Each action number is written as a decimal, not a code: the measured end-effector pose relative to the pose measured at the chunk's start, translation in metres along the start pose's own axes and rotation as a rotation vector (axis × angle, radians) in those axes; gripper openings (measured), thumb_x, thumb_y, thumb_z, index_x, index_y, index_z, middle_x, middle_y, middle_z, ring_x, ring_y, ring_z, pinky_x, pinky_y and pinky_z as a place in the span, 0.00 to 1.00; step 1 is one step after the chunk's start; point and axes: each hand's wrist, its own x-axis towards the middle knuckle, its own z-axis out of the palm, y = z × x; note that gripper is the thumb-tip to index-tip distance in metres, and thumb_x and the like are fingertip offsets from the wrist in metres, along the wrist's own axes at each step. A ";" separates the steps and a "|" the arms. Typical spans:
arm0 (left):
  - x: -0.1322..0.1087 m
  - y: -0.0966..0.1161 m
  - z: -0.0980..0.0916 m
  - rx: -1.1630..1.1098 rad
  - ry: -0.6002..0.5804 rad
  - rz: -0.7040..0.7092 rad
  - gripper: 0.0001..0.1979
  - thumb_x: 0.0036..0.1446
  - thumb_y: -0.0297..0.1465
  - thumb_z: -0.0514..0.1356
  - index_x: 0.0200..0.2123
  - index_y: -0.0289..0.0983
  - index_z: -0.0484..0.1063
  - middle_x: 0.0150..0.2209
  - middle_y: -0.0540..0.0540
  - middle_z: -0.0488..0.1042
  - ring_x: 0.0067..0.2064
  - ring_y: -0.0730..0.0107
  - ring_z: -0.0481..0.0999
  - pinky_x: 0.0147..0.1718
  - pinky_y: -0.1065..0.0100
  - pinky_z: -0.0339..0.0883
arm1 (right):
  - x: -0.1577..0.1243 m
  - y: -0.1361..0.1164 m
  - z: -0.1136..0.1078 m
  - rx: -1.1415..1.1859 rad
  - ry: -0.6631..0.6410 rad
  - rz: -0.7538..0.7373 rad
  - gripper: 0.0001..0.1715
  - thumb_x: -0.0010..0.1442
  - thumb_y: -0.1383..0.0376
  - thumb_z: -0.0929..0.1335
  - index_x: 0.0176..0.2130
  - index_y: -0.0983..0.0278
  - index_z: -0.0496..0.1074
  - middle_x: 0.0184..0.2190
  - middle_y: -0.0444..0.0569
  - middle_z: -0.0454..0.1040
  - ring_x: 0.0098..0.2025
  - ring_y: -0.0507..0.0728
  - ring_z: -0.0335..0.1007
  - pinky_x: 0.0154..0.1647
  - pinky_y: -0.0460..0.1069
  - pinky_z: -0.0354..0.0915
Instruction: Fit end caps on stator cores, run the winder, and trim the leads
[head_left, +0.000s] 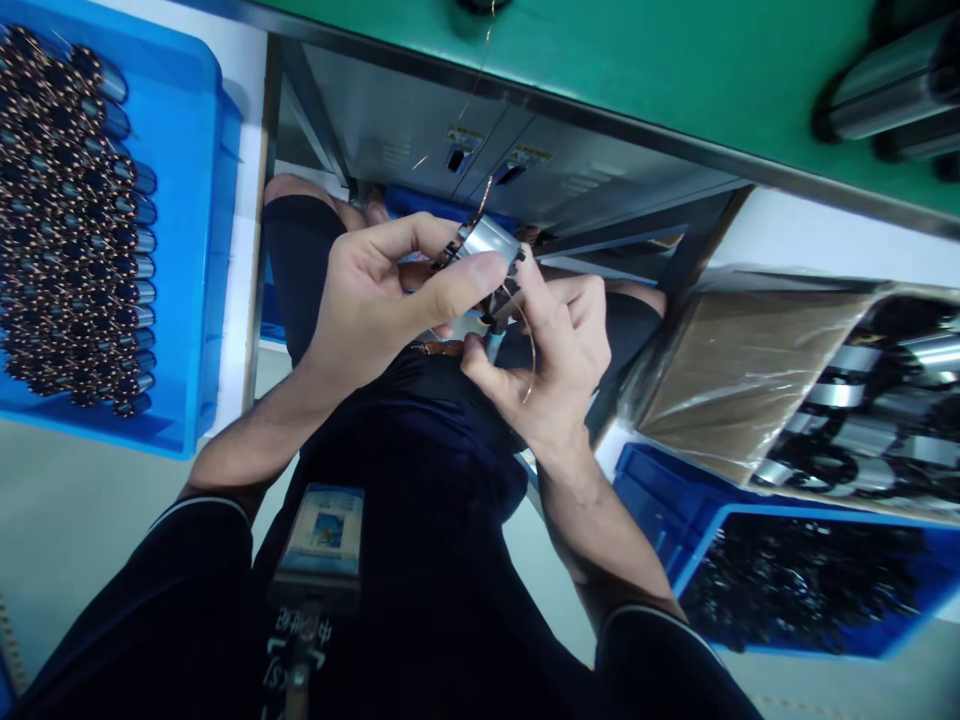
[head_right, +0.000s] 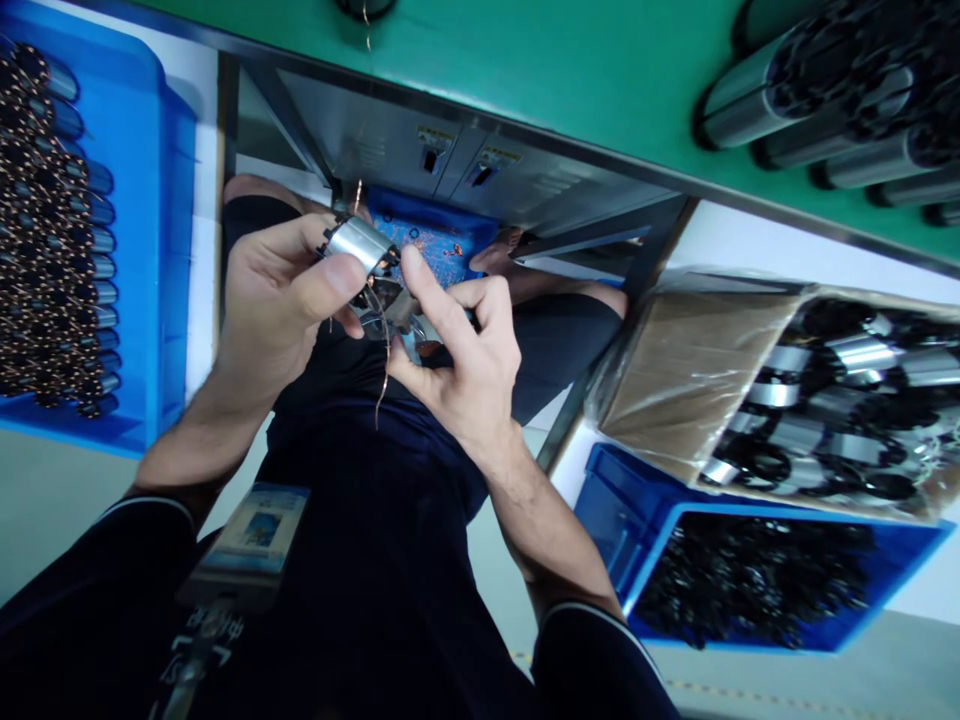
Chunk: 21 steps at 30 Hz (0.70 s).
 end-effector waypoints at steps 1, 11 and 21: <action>-0.001 0.001 0.000 -0.002 -0.001 -0.026 0.17 0.70 0.51 0.87 0.38 0.48 0.93 0.39 0.51 0.89 0.32 0.71 0.84 0.20 0.73 0.78 | 0.000 0.000 0.000 0.007 0.012 -0.011 0.42 0.83 0.44 0.78 0.87 0.38 0.74 0.51 0.58 0.81 0.63 0.76 0.83 0.70 0.77 0.86; 0.002 -0.019 -0.001 0.101 0.017 0.085 0.25 0.72 0.56 0.84 0.37 0.43 0.87 0.38 0.51 0.85 0.32 0.73 0.84 0.20 0.76 0.74 | 0.001 0.015 0.014 0.046 0.183 -0.186 0.35 0.88 0.46 0.74 0.85 0.45 0.79 0.41 0.49 0.74 0.45 0.63 0.80 0.59 0.67 0.89; 0.004 -0.012 0.001 0.083 -0.004 -0.046 0.34 0.66 0.64 0.85 0.35 0.40 0.83 0.37 0.50 0.85 0.32 0.74 0.84 0.23 0.74 0.78 | 0.002 0.024 0.017 0.241 0.104 -0.168 0.36 0.87 0.49 0.75 0.86 0.43 0.78 0.43 0.49 0.78 0.45 0.64 0.81 0.61 0.70 0.89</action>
